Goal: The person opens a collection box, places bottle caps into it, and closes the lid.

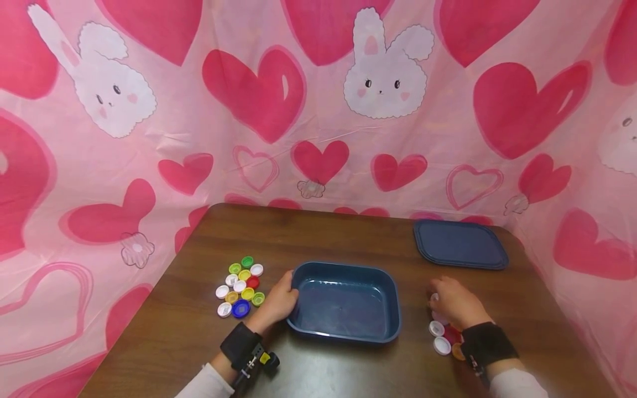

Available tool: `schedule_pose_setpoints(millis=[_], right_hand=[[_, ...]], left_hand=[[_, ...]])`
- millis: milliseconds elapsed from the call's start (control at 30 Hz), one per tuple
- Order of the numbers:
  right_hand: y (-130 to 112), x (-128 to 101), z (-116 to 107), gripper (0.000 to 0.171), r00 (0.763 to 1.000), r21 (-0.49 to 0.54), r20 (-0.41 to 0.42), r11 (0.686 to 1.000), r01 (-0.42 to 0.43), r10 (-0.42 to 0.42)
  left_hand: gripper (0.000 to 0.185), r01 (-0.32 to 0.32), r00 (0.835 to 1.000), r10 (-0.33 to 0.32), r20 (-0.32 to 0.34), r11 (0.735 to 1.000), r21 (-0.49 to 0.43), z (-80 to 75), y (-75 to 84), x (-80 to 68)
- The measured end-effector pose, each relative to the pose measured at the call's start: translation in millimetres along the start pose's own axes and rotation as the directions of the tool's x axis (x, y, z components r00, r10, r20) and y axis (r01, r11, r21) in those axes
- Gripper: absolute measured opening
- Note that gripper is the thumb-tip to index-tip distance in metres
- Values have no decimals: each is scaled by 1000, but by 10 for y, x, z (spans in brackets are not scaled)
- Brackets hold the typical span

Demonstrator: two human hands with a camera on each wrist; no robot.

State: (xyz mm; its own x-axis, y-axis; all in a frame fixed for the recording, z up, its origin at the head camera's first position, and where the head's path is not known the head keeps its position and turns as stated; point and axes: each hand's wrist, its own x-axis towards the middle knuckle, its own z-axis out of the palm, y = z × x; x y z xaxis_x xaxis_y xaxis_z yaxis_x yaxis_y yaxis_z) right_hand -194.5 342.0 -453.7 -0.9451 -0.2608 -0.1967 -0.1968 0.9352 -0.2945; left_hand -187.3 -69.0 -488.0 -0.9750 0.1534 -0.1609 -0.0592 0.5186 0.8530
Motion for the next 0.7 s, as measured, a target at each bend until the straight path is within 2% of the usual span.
schedule_pose_setpoints(millis=[300, 533, 700], right_hand=[[14, 21, 24, 25, 1000, -7, -13, 1000, 19, -19], [6, 76, 39, 28, 999, -25, 17, 999, -32, 33], [-4, 110, 61, 24, 999, -46, 15, 999, -30, 31]], left_hand=[[51, -4, 1000, 4, 0, 1000, -2, -1, 3, 5], [51, -8, 1000, 8, 1, 1000, 9, 4, -7, 7], [50, -14, 1000, 14, 1, 1000, -2, 1, -18, 7]])
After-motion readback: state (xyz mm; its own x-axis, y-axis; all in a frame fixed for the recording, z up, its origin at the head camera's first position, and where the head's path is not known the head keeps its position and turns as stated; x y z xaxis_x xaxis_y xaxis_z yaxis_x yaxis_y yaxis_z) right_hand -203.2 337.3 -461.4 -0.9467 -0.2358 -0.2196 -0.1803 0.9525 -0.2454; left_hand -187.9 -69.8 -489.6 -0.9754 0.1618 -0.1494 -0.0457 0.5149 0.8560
